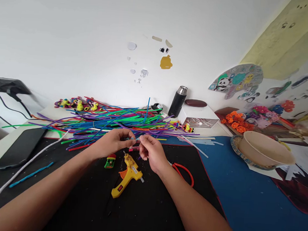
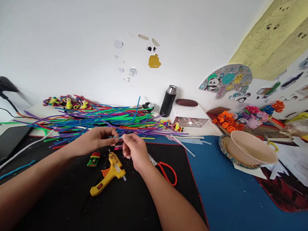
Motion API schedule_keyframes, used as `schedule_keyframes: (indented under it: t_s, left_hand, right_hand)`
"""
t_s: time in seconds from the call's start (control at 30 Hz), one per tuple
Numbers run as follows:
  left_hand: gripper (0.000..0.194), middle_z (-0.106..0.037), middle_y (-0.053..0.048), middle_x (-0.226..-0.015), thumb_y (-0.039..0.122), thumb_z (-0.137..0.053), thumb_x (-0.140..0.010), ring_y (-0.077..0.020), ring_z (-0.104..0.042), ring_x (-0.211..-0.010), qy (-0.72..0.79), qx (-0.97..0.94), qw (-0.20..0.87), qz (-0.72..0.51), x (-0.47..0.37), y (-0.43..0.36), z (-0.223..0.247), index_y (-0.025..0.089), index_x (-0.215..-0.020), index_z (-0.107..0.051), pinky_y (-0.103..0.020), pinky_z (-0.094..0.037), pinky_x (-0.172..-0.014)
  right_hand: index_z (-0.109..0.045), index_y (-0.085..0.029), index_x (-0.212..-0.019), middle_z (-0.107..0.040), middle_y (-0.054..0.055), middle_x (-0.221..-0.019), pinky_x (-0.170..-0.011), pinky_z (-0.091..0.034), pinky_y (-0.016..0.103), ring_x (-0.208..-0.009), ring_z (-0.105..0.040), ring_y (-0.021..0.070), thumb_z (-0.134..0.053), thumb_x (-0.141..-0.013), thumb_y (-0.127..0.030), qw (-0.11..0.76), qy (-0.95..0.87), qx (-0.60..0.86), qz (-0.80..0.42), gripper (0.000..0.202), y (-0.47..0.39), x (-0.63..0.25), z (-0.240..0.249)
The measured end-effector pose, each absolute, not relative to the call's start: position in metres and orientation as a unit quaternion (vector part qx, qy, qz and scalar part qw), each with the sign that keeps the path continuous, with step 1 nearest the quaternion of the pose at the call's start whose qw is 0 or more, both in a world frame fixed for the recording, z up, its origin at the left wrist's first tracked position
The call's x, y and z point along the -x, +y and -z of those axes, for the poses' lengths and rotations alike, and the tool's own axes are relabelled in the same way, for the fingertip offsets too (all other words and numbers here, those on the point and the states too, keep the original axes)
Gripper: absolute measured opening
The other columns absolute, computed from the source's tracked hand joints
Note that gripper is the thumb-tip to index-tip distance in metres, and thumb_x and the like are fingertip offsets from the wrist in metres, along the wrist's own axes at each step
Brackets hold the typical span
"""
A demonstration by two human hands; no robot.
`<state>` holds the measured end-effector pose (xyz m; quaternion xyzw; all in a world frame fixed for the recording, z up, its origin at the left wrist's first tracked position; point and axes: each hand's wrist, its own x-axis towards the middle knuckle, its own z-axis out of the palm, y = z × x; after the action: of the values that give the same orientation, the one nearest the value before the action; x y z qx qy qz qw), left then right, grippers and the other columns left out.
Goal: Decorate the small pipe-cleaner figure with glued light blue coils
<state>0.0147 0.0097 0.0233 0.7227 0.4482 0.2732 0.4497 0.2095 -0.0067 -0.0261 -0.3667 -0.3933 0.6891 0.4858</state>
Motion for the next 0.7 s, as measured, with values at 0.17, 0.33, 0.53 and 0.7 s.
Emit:
schedule_keyframes:
  t_s: [0.17,0.33,0.53,0.7]
  left_hand:
    - [0.045,-0.070,-0.002,-0.080,0.064,-0.071,-0.088,-0.0204,-0.062,-0.075,0.449,-0.727,0.441,-0.276,-0.0132,0.0099,-0.0257,0.019,-0.090,-0.071,-0.030,-0.049,-0.069]
    - [0.044,-0.073,-0.003,-0.081,0.063,-0.075,-0.085,-0.0219,-0.065,-0.076,0.461,-0.729,0.435,-0.260,-0.0123,0.0112,-0.0218,0.019,-0.092,-0.075,-0.031,-0.050,-0.071]
    - [0.045,-0.070,-0.002,-0.074,0.064,-0.074,-0.085,-0.0198,-0.062,-0.071,0.455,-0.722,0.441,-0.277,-0.0144,0.0112,-0.0194,0.019,-0.082,-0.074,-0.030,-0.048,-0.066]
    - [0.044,-0.069,-0.002,-0.072,0.063,-0.078,-0.083,-0.0191,-0.061,-0.070,0.455,-0.699,0.461,-0.301,-0.0159,0.0115,-0.0184,0.019,-0.081,-0.074,-0.031,-0.048,-0.068]
  right_hand:
    - [-0.061,-0.021,-0.076,-0.057,-0.006,-0.058,-0.038,-0.026,0.022,-0.041,-0.046,0.0083,-0.086,-0.075,-0.061,0.491,-0.394,0.367,-0.685,0.047,-0.0063,-0.2102,0.0261]
    - [-0.064,-0.021,-0.078,-0.057,-0.006,-0.059,-0.039,-0.025,0.021,-0.042,-0.046,0.0077,-0.087,-0.073,-0.061,0.483,-0.395,0.371,-0.688,0.047,-0.0068,-0.2103,0.0248]
    - [-0.065,-0.021,-0.079,-0.057,-0.006,-0.058,-0.039,-0.026,0.021,-0.042,-0.045,0.0076,-0.088,-0.072,-0.062,0.480,-0.392,0.374,-0.690,0.048,-0.0066,-0.2095,0.0264]
    - [-0.064,-0.021,-0.079,-0.057,-0.006,-0.057,-0.039,-0.026,0.022,-0.041,-0.046,0.0080,-0.088,-0.072,-0.062,0.479,-0.391,0.371,-0.693,0.048,-0.0068,-0.2092,0.0268]
